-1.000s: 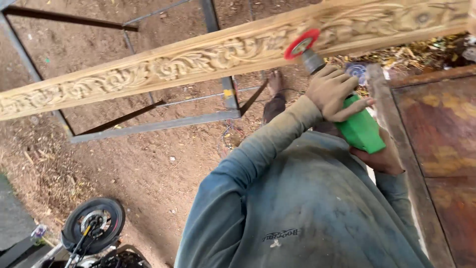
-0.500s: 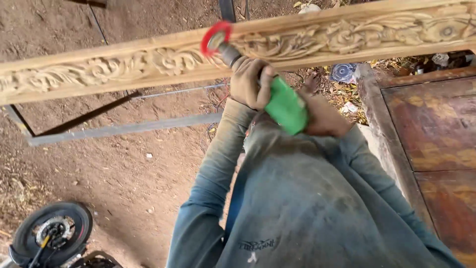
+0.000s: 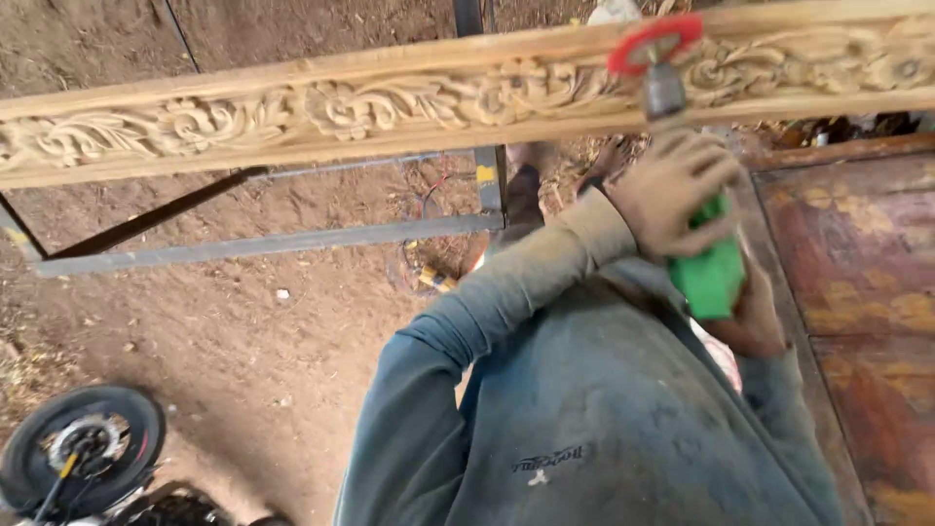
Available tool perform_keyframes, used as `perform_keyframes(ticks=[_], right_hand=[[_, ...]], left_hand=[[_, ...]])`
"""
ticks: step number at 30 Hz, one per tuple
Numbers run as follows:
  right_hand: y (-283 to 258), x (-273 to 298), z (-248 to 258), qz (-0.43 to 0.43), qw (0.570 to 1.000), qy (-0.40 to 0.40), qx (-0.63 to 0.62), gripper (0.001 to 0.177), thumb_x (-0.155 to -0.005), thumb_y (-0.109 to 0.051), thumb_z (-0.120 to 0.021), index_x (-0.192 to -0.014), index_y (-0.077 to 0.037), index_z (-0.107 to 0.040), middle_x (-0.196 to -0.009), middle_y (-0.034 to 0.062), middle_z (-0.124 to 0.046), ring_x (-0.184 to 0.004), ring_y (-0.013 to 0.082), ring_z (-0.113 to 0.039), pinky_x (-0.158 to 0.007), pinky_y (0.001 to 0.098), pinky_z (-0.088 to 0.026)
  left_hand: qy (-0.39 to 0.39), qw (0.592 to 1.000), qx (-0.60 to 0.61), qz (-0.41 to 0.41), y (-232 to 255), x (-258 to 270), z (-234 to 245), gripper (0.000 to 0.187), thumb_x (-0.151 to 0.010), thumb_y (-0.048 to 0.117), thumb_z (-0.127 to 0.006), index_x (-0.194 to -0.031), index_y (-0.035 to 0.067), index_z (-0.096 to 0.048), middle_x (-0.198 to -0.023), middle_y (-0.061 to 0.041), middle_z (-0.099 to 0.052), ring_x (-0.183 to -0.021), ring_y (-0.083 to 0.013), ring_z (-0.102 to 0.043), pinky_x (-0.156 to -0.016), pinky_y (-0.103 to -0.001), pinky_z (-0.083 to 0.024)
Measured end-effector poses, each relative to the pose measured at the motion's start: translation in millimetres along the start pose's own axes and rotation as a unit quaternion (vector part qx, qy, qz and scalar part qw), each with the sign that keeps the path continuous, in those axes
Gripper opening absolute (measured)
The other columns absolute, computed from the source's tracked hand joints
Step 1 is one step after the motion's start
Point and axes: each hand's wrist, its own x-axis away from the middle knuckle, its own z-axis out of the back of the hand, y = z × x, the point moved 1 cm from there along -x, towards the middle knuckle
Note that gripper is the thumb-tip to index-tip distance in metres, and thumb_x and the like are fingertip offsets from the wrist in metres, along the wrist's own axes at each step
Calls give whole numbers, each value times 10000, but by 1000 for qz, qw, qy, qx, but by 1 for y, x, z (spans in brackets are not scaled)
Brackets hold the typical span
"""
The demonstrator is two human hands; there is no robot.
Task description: Polishing a decorative carved wooden beam using a power drill with a sanding wheel attachment.
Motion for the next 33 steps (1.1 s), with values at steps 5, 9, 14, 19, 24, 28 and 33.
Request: perform_keyframes(ticks=[5,9,14,19,24,28,33], right_hand=[[6,35,20,10,997,72,-21,553,-760,-36,-773,-1290,-35,-618,-1107,44,-695,-1028,140,-649,-884,307,-540],[79,62,39,5,992,125,-23,440,-761,6,-788,-1186,-35,-677,-1018,49,-715,-935,147,-670,-792,298,-556],[77,73,51,-35,979,191,-65,387,-741,62,-766,-1111,-7,-675,-1000,65,-724,-873,161,-705,-782,309,-566],[42,65,37,-1,989,145,21,433,-726,28,-791,-1136,-18,-660,-952,108,-722,-846,200,-698,-730,333,-551],[-22,30,6,49,993,85,61,596,-752,-91,-806,-1304,-30,-589,-1097,156,-736,-980,251,-729,-827,386,-568],[-30,2,-12,21,999,-15,35,813,-720,-233,-830,-1427,-35,-483,-1150,195,-721,-1031,303,-715,-850,411,-574],[-46,-27,-30,13,984,-86,157,765,-649,-237,-853,-1308,-49,-513,-1022,213,-714,-976,388,-699,-828,461,-558]], left_hand=[[202,967,2,153,29,8,-22,615,-934,506,-684,-1307,47,-516,-1331,-211,-565,-1274,-325,-509,-1137,-457,-410],[43,909,209,358,-14,12,-92,922,-736,670,-758,-1271,-30,-489,-1184,-169,-635,-1111,-239,-660,-1015,-418,-548],[-85,674,607,412,-16,-44,-144,710,-768,610,-732,-1240,89,-634,-1089,-120,-723,-1011,-222,-699,-904,-409,-551],[-13,628,679,379,-34,-57,-192,428,-801,329,-827,-1008,-18,-685,-851,-192,-756,-703,-299,-770,-659,-463,-665],[87,566,687,446,-28,-12,-97,188,-787,87,-771,-937,15,-683,-842,-137,-721,-648,-245,-724,-610,-423,-627],[185,580,685,400,-37,30,-39,132,-866,69,-671,-958,-26,-662,-903,-161,-729,-711,-256,-727,-683,-412,-619],[249,550,668,436,-38,69,8,154,-850,57,-626,-947,-58,-662,-947,-181,-742,-760,-274,-741,-722,-442,-637]])
